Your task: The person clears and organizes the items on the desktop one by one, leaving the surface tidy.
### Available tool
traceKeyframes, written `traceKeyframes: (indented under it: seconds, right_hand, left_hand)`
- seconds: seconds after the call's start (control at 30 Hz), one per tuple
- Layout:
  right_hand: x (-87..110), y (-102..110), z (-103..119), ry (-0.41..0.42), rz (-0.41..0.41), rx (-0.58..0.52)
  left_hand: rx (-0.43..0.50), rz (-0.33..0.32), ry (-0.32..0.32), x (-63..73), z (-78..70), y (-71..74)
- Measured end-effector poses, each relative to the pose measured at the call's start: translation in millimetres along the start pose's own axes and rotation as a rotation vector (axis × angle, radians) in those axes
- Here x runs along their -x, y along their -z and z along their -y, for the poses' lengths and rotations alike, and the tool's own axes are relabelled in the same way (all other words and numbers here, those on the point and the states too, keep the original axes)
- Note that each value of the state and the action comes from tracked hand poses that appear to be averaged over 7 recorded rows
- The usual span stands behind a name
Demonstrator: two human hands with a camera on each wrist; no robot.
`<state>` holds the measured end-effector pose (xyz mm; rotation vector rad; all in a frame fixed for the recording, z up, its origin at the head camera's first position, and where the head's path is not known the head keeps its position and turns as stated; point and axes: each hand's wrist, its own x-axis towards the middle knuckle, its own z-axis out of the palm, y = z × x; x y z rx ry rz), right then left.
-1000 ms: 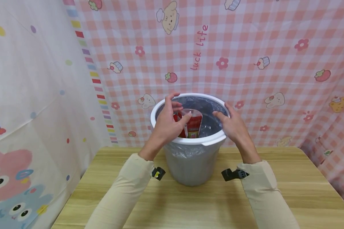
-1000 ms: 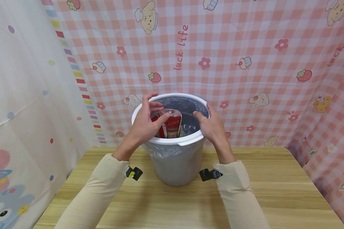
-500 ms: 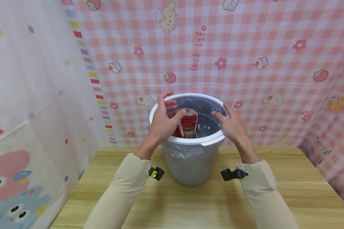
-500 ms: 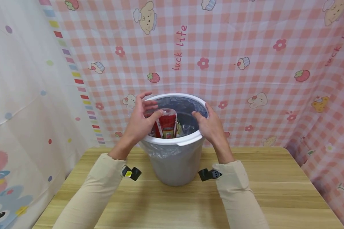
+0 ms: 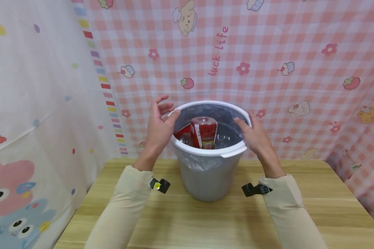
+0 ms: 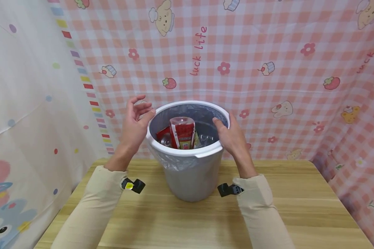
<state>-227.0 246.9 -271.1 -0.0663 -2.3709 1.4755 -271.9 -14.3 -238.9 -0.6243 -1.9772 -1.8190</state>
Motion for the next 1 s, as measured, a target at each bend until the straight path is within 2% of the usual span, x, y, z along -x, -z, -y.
traceKeyframes:
  seconds: [0.17, 0.3, 0.5, 0.63, 0.77, 0.9, 1.0]
  right_hand:
    - [0.9, 2.1, -0.3, -0.008, 0.002, 0.009]
    - [0.8, 4.9, -1.4, 0.01, 0.002, -0.027]
    - [5.7, 13.0, -9.2, -0.014, -0.036, -0.016]
    - [11.9, 16.4, -18.7, 0.011, -0.067, -0.019]
    - [19.8, 21.3, -29.1, 0.064, -0.115, -0.004]
    - [28.5, 28.7, -37.2, 0.098, -0.155, 0.046]
    - [34.1, 32.9, -43.2, 0.135, -0.18, 0.088]
  left_hand:
    - [-0.001, -0.051, 0.045, 1.6, 5.8, 16.1]
    - [-0.03, -0.075, 0.09, 4.5, 12.4, 27.5]
    - [-0.058, -0.117, 0.121, 8.6, 26.4, 45.2]
    - [-0.111, -0.113, 0.136, 15.4, 37.8, 54.6]
    - [-0.207, -0.08, 0.117, 22.6, 50.8, 62.2]
    - [-0.307, -0.038, 0.062, 29.7, 63.3, 68.8]
    - [-0.416, -0.027, 0.007, 35.7, 72.1, 74.9]
